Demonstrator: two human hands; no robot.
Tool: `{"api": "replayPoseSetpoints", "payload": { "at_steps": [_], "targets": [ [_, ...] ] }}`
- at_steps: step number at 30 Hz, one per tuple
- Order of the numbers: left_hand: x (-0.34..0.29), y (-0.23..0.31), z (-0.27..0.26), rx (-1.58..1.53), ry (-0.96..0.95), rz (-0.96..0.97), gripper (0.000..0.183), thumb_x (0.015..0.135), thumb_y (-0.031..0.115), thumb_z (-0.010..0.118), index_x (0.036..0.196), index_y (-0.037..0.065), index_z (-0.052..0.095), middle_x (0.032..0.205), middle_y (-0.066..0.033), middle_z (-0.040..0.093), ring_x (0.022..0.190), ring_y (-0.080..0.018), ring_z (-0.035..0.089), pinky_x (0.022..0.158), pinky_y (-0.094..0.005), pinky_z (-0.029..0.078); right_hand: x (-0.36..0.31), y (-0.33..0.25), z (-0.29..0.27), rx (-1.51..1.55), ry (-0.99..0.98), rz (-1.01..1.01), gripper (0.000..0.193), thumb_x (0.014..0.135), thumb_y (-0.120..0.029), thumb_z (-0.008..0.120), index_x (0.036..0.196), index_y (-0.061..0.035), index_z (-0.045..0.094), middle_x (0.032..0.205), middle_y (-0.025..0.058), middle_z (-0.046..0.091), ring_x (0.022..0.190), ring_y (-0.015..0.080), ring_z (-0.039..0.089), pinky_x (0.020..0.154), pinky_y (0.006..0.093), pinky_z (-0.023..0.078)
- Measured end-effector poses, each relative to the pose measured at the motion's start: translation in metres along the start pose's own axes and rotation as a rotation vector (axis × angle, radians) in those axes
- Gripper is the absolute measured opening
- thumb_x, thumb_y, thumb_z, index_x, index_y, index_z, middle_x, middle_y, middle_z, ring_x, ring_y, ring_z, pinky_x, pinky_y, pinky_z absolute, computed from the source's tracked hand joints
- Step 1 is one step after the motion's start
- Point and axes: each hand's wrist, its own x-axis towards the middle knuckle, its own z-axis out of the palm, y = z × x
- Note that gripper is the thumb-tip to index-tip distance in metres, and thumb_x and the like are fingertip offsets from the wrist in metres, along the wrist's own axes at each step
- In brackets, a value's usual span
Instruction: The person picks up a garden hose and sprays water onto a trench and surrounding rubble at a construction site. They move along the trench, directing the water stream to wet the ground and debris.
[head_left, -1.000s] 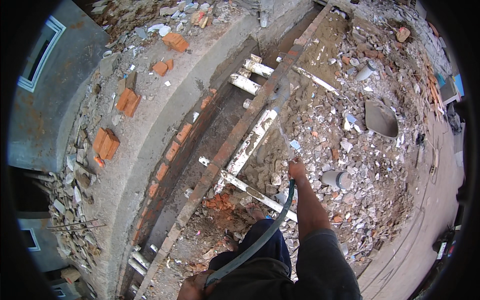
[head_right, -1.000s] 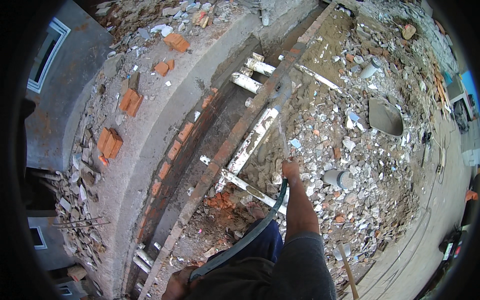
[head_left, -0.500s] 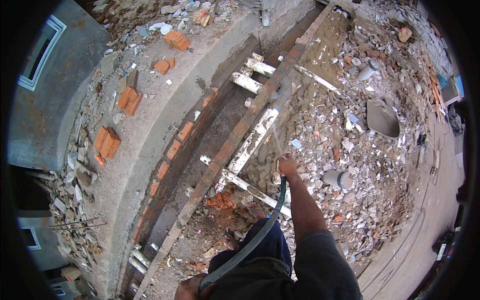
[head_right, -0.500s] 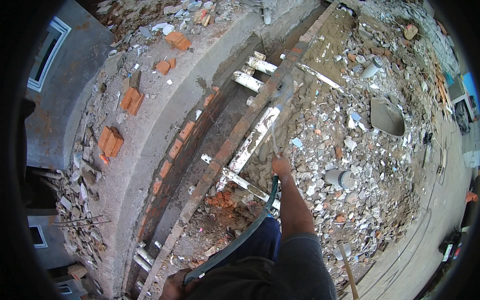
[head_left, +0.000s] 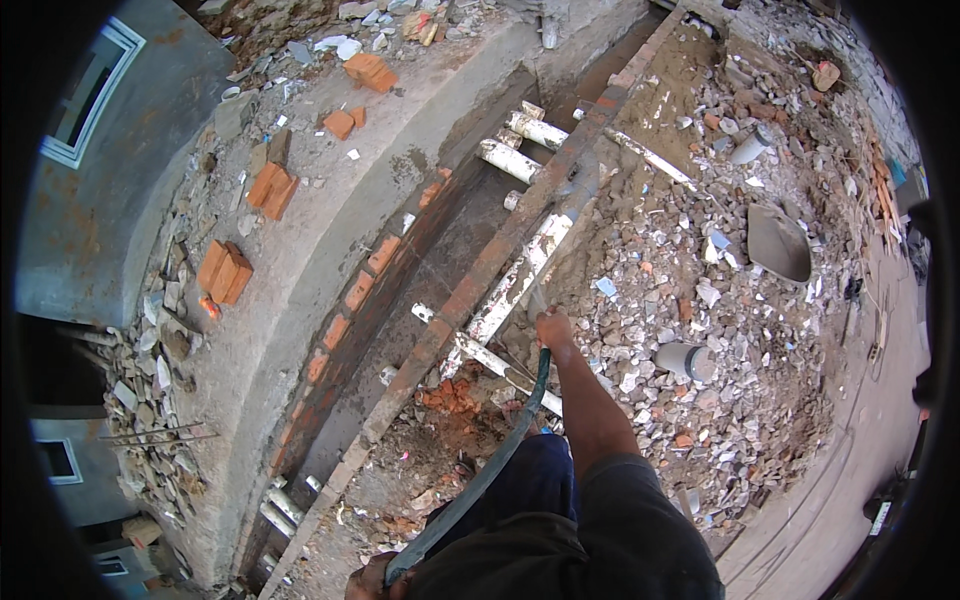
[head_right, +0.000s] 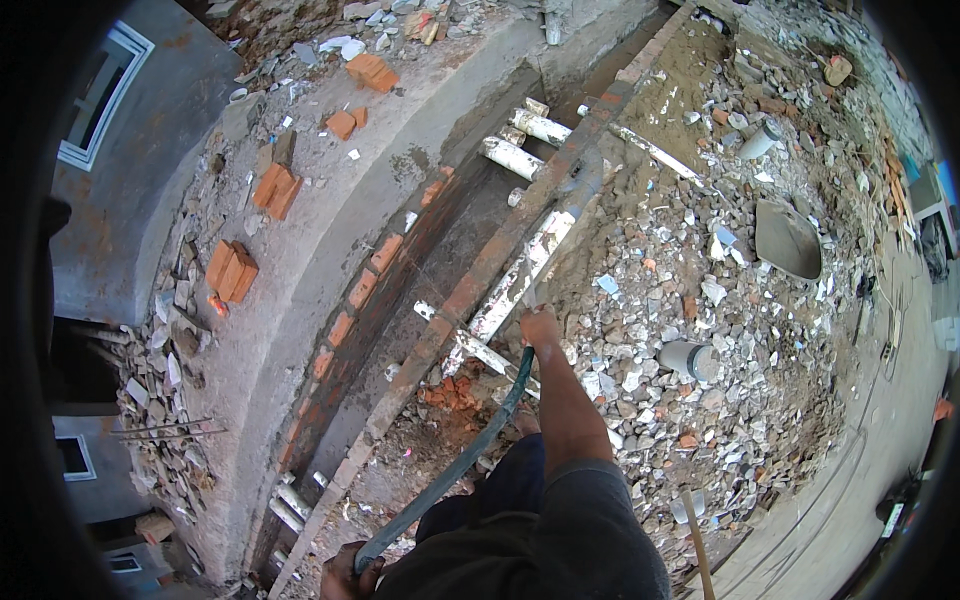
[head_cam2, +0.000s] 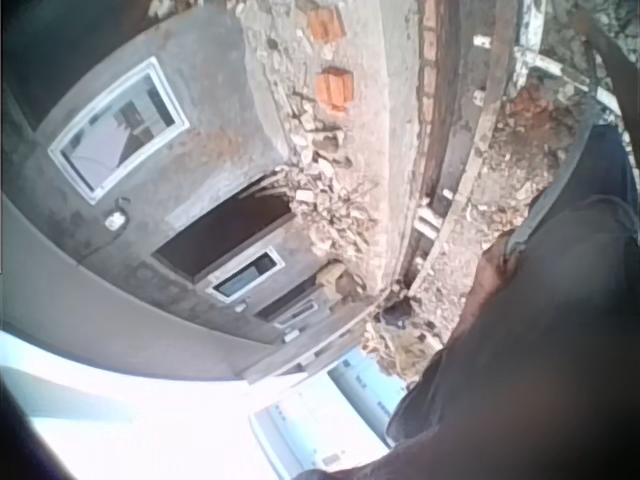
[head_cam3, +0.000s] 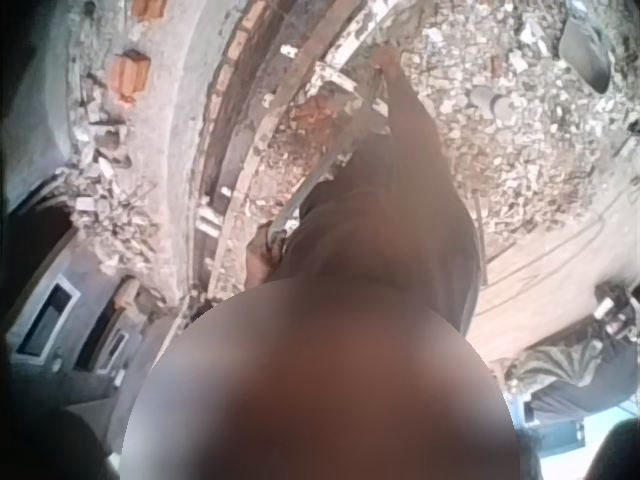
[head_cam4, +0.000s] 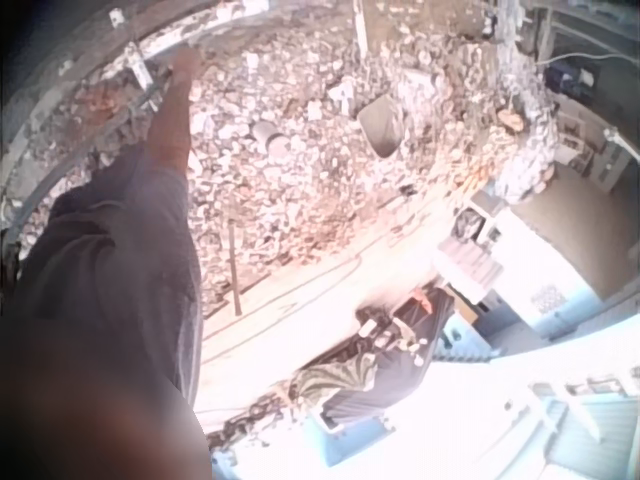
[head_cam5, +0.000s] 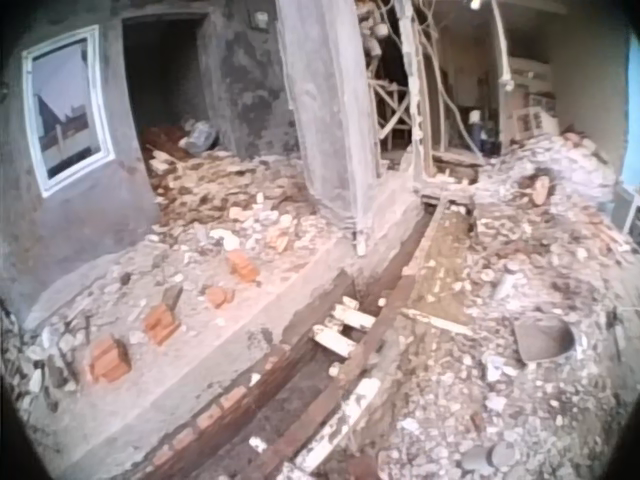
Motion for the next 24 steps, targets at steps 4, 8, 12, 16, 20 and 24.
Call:
{"api": "replayPoseSetpoints", "payload": {
  "at_steps": [4, 8, 12, 16, 20, 24],
  "targets": [
    [-0.002, -0.003, 0.002, 0.033, -0.007, -0.007, 0.027, 0.087, 0.019, 0.063, 0.111, 0.007, 0.058, 0.082, -0.0204, 0.064, 0.071, -0.0372, 0.064, 0.061, -0.0428, 0.051, 0.009, 0.009, -0.001, -0.15, -0.096, -0.117, 0.033, 0.084, -0.021, 0.053, 0.106, 0.0023, 0.047, 0.063, 0.0149, 0.061, 0.044, 0.024, 0.06, 0.043, 0.0344, 0.048],
    [-0.001, -0.002, 0.003, 0.034, -0.022, -0.044, 0.027, 0.087, 0.019, 0.062, 0.112, 0.008, 0.058, 0.083, -0.0204, 0.064, 0.072, -0.0371, 0.065, 0.061, -0.0425, 0.051, 0.009, 0.016, -0.002, 0.011, -0.07, -0.008, 0.034, 0.085, -0.019, 0.05, 0.111, 0.0031, 0.046, 0.06, 0.0143, 0.06, 0.044, 0.0246, 0.06, 0.043, 0.0343, 0.047],
    [-0.002, 0.002, 0.003, -0.014, -0.018, -0.033, 0.027, 0.088, 0.019, 0.062, 0.113, 0.008, 0.058, 0.082, -0.0201, 0.064, 0.072, -0.0365, 0.065, 0.061, -0.0418, 0.051, 0.002, 0.018, 0.004, 0.094, -0.095, 0.031, 0.035, 0.085, -0.017, 0.05, 0.115, 0.0011, 0.045, 0.058, 0.0123, 0.057, 0.041, 0.0228, 0.056, 0.04, 0.0345, 0.044],
    [-0.005, 0.005, 0.001, 0.02, -0.001, -0.047, 0.027, 0.088, 0.019, 0.062, 0.112, 0.008, 0.057, 0.08, -0.0198, 0.064, 0.071, -0.0354, 0.065, 0.061, -0.0409, 0.051, 0.0, 0.018, 0.016, 0.143, -0.114, 0.019, 0.033, 0.085, -0.015, 0.052, 0.115, -0.0031, 0.046, 0.057, 0.0104, 0.053, 0.037, 0.0217, 0.051, 0.035, 0.0357, 0.04],
    [-0.01, 0.003, 0.0, 0.014, 0.038, -0.014, 0.026, 0.088, 0.017, 0.062, 0.111, 0.006, 0.057, 0.079, -0.0196, 0.064, 0.07, -0.0348, 0.064, 0.061, -0.0406, 0.05, -0.005, 0.014, 0.027, 0.067, -0.127, 0.053, 0.03, 0.086, -0.014, 0.052, 0.114, -0.0052, 0.047, 0.056, 0.009, 0.052, 0.037, 0.0212, 0.05, 0.035, 0.0358, 0.04],
    [-0.019, 0.001, -0.001, 0.01, 0.041, -0.073, 0.025, 0.089, 0.016, 0.062, 0.111, 0.005, 0.057, 0.079, -0.0188, 0.064, 0.07, -0.0323, 0.065, 0.061, -0.0397, 0.05, -0.014, 0.013, 0.043, 0.09, -0.125, 0.079, 0.027, 0.087, -0.015, 0.052, 0.111, -0.0052, 0.045, 0.056, 0.009, 0.052, 0.037, 0.021, 0.05, 0.034, 0.0357, 0.039]
  ]
}}
